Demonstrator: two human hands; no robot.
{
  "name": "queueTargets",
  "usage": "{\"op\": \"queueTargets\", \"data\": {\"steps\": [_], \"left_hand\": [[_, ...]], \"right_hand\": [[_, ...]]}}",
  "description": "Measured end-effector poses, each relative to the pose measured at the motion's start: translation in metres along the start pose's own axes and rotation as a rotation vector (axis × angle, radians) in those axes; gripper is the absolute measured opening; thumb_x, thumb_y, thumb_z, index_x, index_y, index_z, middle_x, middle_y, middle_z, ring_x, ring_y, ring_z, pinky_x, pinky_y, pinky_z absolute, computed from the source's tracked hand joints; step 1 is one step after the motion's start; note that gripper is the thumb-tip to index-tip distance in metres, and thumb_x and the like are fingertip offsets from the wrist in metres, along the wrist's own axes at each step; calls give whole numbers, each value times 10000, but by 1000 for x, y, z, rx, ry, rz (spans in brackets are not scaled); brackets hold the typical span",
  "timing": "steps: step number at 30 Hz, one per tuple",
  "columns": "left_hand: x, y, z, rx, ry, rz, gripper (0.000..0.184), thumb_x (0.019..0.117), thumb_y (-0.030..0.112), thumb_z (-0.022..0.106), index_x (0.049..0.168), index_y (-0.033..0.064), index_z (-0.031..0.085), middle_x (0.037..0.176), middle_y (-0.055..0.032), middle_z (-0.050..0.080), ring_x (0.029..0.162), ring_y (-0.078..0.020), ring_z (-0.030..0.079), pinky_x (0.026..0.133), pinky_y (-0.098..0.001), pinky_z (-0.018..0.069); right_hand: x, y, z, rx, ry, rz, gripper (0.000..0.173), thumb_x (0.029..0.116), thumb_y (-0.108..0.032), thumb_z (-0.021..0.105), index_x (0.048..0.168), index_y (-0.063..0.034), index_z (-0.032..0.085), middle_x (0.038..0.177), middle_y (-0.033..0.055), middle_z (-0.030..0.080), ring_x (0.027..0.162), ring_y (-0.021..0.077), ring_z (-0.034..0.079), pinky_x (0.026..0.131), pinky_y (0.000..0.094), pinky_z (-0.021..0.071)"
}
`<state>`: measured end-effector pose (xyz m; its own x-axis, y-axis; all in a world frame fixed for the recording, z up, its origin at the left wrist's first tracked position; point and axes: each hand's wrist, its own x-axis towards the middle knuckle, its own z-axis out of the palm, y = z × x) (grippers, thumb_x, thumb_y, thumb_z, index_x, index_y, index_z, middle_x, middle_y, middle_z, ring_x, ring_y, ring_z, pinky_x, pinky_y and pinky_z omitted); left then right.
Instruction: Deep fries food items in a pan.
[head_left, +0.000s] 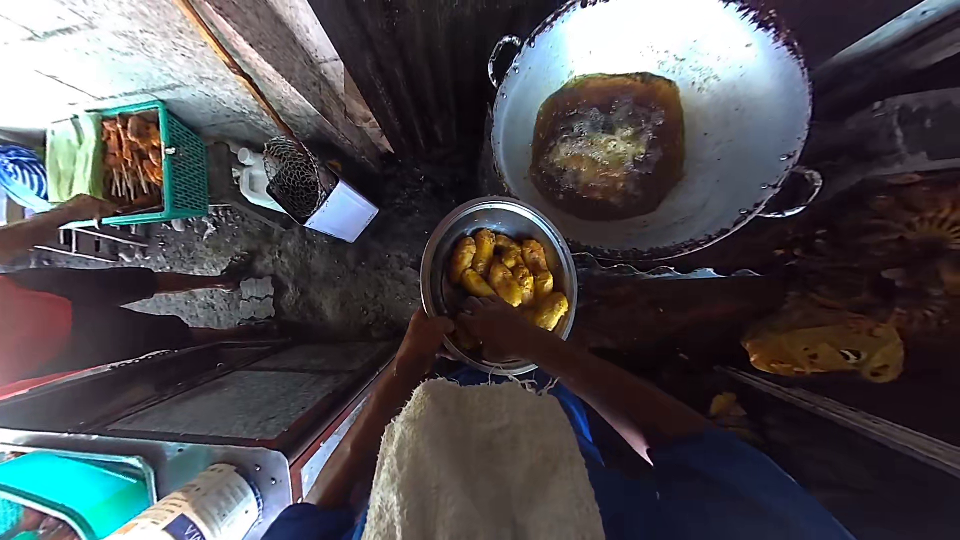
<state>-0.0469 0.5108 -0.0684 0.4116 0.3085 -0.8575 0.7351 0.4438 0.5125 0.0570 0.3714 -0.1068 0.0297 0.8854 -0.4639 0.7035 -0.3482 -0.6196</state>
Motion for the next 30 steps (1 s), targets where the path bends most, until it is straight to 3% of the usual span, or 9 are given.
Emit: {"op": "queueTargets", "data": {"steps": [5,9,12,15,21,24,26,28,30], "left_hand": [[-1,1,-1,-15,-10,-10,452,957,-46,585,1381,29,446,950,-204,693,651,-289,709,465,-403,584],[0,2,1,-8,21,-28,418,957,-41,587,1350,1,450,933,-195,690,629,-275,703,447,-390,579],[3,-3,-1,-11,14,-26,416,951,-27,594,1341,-4,450,936,-196,691,629,-280,702,451,-406,584],[2,-3,0,-12,24,-35,428,955,-28,598,1352,6,444,944,-191,687,631,-283,701,449,-409,583],[-1,-4,-1,8,23,-34,441,954,-25,608,1363,22,452,963,-183,691,678,-277,714,482,-408,596],[1,-3,0,1,24,-37,434,953,-24,611,1356,22,457,963,-183,690,671,-277,713,477,-408,594],[4,-7,-1,-10,26,-36,433,949,-23,615,1351,17,458,960,-187,692,670,-287,713,474,-420,595],[4,-5,0,-2,37,-38,465,952,-20,620,1379,17,441,964,-189,690,682,-287,715,485,-422,599],[2,-4,2,3,48,-39,511,952,-29,608,1420,22,409,980,-199,684,688,-288,716,482,-419,599]], "right_hand": [[-27,23,-2,546,217,143,541,870,-268,798,1322,-34,614,1349,198,584,1243,336,584,1026,534,501],[-62,55,-19,1242,573,244,687,750,-253,847,1344,-61,560,1159,138,688,1030,233,688,882,459,601],[-79,119,-36,1291,964,156,550,801,-230,775,1274,-19,593,1179,124,705,1076,225,683,914,446,590],[-91,195,-40,1115,1160,447,650,840,-167,777,1402,-2,495,1261,150,669,1134,220,672,971,430,578],[-82,259,-26,743,1016,1044,665,874,-219,783,1418,37,498,1366,320,570,1292,479,544,1058,677,428],[-84,216,-36,537,960,1045,505,1011,-268,556,1437,3,529,1423,306,537,1342,485,502,1098,662,396],[-85,165,-32,450,833,974,452,1083,-313,434,1373,-1,581,1285,323,624,1185,528,608,965,729,465],[-84,119,-9,383,666,866,437,1084,-351,457,1365,-46,593,1203,289,663,1087,515,647,862,745,496],[-74,90,17,258,513,833,536,1032,-400,559,1486,-118,522,1326,262,625,1243,515,560,985,734,435]]}}
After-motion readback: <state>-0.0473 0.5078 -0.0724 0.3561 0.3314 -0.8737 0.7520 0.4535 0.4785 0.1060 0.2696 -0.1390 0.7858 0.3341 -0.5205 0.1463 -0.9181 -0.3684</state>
